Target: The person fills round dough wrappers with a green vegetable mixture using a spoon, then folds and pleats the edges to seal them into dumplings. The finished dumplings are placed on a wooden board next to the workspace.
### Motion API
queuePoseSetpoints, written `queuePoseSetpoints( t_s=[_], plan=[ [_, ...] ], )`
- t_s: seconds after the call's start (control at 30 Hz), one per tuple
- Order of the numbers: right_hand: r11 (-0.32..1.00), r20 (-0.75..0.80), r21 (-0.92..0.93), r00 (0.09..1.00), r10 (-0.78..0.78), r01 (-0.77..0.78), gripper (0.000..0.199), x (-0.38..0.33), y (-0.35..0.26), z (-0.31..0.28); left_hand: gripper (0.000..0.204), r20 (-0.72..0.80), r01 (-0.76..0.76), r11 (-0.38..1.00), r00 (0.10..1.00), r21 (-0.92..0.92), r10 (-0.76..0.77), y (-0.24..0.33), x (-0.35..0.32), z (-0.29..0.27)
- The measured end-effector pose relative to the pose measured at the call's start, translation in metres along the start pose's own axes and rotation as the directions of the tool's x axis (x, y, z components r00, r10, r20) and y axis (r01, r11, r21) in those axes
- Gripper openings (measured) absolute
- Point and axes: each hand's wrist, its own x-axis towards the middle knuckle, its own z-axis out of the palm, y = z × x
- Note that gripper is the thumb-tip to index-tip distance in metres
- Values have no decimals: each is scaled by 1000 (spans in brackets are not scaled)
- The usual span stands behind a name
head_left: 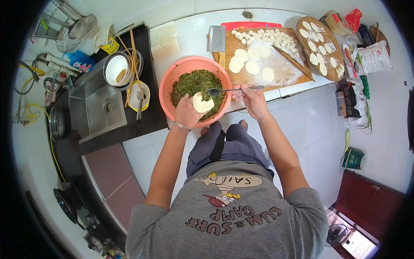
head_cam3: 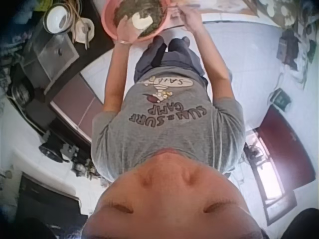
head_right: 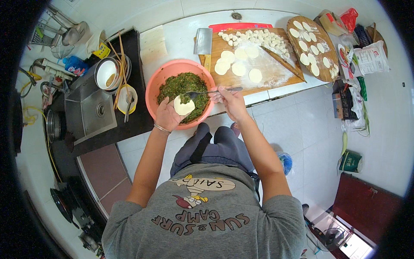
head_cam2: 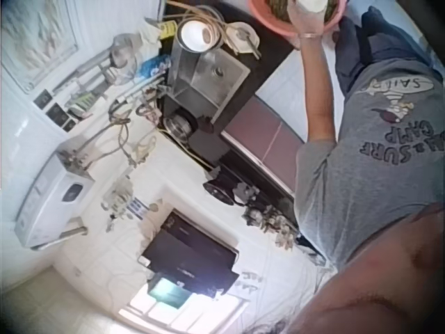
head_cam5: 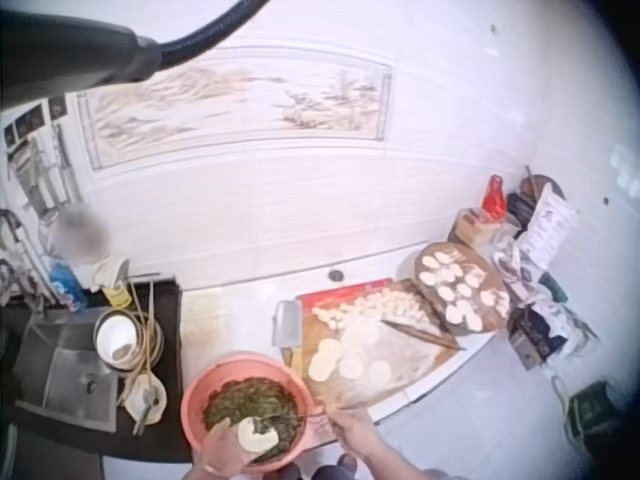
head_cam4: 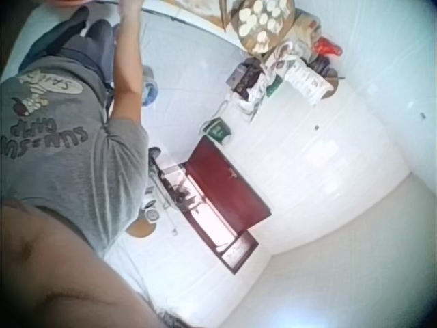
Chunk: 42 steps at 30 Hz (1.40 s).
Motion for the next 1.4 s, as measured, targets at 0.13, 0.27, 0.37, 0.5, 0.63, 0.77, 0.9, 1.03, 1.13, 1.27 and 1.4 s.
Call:
queuePoseSetpoints(
  t_s=[0.13, 0.27, 0.37, 0.5, 0.63, 0.77, 0.9, 1.03, 1.13, 1.27, 1.4],
  plan=[
    [999, 73, -37, 997, -23, 26, 23, -7, 4, -12, 63, 151, 84, 995, 986, -57, -75, -2, 3, 18],
    [998, 75, 57, 997, -4, 0, 20, -13, 11, -27, 65, 146, 96, 994, 985, -49, -88, -3, 0, 37],
    [994, 92, 107, 995, 30, -39, 19, -15, 17, -37, 64, 130, 115, 991, 986, -66, -105, -4, 2, 42],
    [991, 28, 94, 995, 94, -97, 20, -18, 16, -44, 62, 112, 138, 987, 985, -78, -129, -7, 9, 38],
    [984, 33, 128, 992, 120, -123, 21, -16, 4, -53, 59, 13, 126, 989, 992, -77, -126, -10, 7, 37],
    [966, 18, 212, 989, 149, -150, 22, -14, 2, -54, 57, -22, 66, 997, 997, -48, -67, -12, 11, 22],
    [938, 37, 323, 992, 124, -129, 23, -8, 6, -44, 55, 7, 50, 997, 999, -60, -49, -8, 10, 13],
    [987, -46, 157, 998, 48, -40, 24, -4, 9, -35, 54, -107, 14, 999, 994, -46, -19, 1, 9, -8],
    [985, -61, -175, 998, -17, 6, 24, 1, 25, -36, 54, -206, -53, 999, 977, 5, 53, 12, 1, -22],
    [786, 50, -615, 998, -32, 56, 20, -11, 48, -16, 52, -268, -121, 993, 956, 7, 119, 19, -8, -31],
    [440, 320, -821, 931, -174, 364, 16, -17, 53, -2, 49, -254, -134, 991, 959, -1, 129, 18, -13, -40]
  ],
)
